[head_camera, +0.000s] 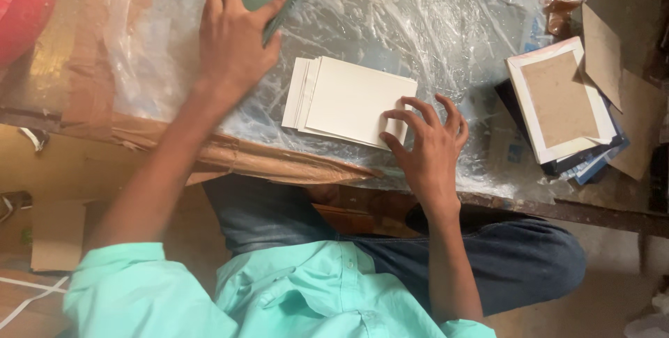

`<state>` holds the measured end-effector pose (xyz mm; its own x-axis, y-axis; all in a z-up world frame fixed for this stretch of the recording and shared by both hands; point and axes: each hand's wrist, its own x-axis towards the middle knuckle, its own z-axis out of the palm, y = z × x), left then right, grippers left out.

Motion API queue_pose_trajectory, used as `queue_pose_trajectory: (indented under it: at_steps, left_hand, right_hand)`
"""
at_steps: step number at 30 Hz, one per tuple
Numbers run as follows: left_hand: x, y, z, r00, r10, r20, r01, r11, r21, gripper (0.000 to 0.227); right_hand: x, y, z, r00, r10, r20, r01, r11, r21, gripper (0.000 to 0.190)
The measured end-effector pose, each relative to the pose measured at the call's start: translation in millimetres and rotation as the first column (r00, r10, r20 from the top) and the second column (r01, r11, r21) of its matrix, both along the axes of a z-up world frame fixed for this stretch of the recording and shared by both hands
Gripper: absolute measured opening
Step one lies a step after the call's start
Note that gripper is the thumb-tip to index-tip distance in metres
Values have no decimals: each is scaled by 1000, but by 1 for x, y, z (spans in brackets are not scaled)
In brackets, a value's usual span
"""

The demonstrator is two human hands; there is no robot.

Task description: The person sits on the floor and repeatedly smooths the edges and surfaces of small white paper sheets using a green rectangular tool. The person opens and closes the sheets, aligns them, and rubs the tool along the edges and faces.

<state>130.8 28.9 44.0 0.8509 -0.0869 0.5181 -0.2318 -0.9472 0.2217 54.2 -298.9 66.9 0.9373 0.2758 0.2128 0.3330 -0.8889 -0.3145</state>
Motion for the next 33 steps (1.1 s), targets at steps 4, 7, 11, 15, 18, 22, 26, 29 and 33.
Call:
queue_pose_trajectory:
  at_steps: [4,7,11,15,18,22,26,29,33]
  left_hand:
    - [-4,-7,-2,987,90,-132,-108,984,-140,53]
    - [-3,1,-3,981,-24,-191,-37,950,-311,53]
    - [-11,16,0,990,97,-100,-107,990,-93,52]
    - [-19,27,3,987,-14,-162,-41,942,-333,55]
    - [-25,32,6,961,-47,-272,-7,981,-195,52]
    - [-31,28,6,992,17,-122,-37,985,-167,53]
    - [-21,21,5,984,87,-156,-113,980,-161,50]
    - [-18,11,-11,986,63,-153,-96,970,-221,51]
    - [-20,12,-23,983,174,-58,-178,981,-79,53]
  right_hand:
    - [-1,1,-2,1000,5,13,-5,1000,8,34]
    - [-1,0,-2,1000,-5,0,5,1000,7,34]
    - [0,-1,1,1000,-5,-24,6,1000,20,34]
    - [1,0,1,1000,-10,-19,10,1000,-9,34]
    - [0,3,0,999,-28,-39,26,999,-45,43]
    - [0,4,2,1000,-22,-22,21,999,-39,63]
    - [8,6,4,997,-44,-57,43,999,-9,72]
    - [3,3,0,997,-46,-60,48,998,28,74]
    - [3,1,-3,998,-43,-55,47,997,65,81]
